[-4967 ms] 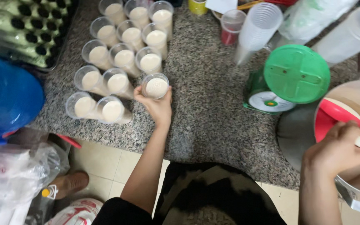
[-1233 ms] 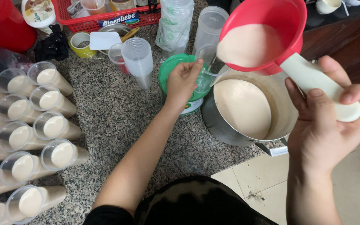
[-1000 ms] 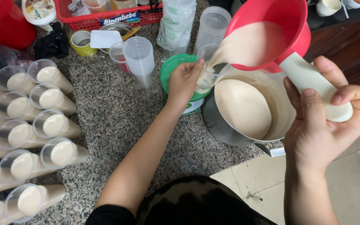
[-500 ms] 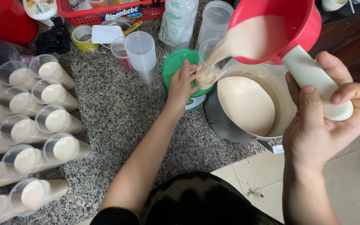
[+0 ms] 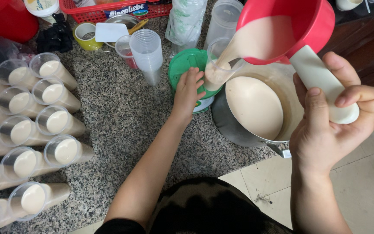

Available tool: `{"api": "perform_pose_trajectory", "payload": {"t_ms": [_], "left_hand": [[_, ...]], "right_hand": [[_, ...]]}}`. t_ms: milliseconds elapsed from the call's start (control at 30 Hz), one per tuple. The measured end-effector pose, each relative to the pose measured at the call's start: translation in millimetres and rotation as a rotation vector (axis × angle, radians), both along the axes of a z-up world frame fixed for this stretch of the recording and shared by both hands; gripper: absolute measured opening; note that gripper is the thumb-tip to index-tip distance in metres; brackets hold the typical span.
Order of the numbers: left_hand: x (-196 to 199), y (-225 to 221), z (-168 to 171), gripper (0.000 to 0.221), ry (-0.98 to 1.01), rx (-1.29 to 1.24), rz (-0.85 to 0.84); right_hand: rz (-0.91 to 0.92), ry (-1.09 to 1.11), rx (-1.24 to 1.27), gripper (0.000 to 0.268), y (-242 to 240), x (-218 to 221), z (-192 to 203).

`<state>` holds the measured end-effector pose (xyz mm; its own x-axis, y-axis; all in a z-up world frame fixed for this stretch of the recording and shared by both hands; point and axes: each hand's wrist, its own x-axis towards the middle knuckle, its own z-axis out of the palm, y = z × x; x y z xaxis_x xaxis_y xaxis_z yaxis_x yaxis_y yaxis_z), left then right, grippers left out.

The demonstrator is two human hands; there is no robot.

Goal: The person fills plastic cups with liquid from a pot using a measuring cup and arranges the cups on a countertop. They also handle a plastic container and place objects onto a scale.

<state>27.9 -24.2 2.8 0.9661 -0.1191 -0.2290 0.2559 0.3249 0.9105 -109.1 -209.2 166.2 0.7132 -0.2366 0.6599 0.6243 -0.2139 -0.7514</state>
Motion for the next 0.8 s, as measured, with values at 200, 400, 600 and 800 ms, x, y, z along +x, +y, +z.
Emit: {"api": "perform_pose_trajectory", "payload": {"t_ms": [200,400,600,800], "left_hand": [[0.1,-0.1,-1.3,0.07,0.01,-0.007,-0.003],[0.7,1.0,-2.8,0.068,0.016,-0.021,-0.005],[1.7,1.8,-3.8,0.068,0.02,-0.021,-0.006],[2.3,2.3,-6.3,0.068,0.043,-0.025,-0.004]], "right_hand": [[0.008,-0.008,-0.003,0.03,2.1,2.1,0.0],[0.016,-0.013,-0.005,0.03,3.5,2.2,-3.3],[0.008,-0.02,-0.073,0.031,4.2,1.3,-3.6],[0.005,-0.007,-0.064,0.031,8.5,-0.2,-2.9]]}}
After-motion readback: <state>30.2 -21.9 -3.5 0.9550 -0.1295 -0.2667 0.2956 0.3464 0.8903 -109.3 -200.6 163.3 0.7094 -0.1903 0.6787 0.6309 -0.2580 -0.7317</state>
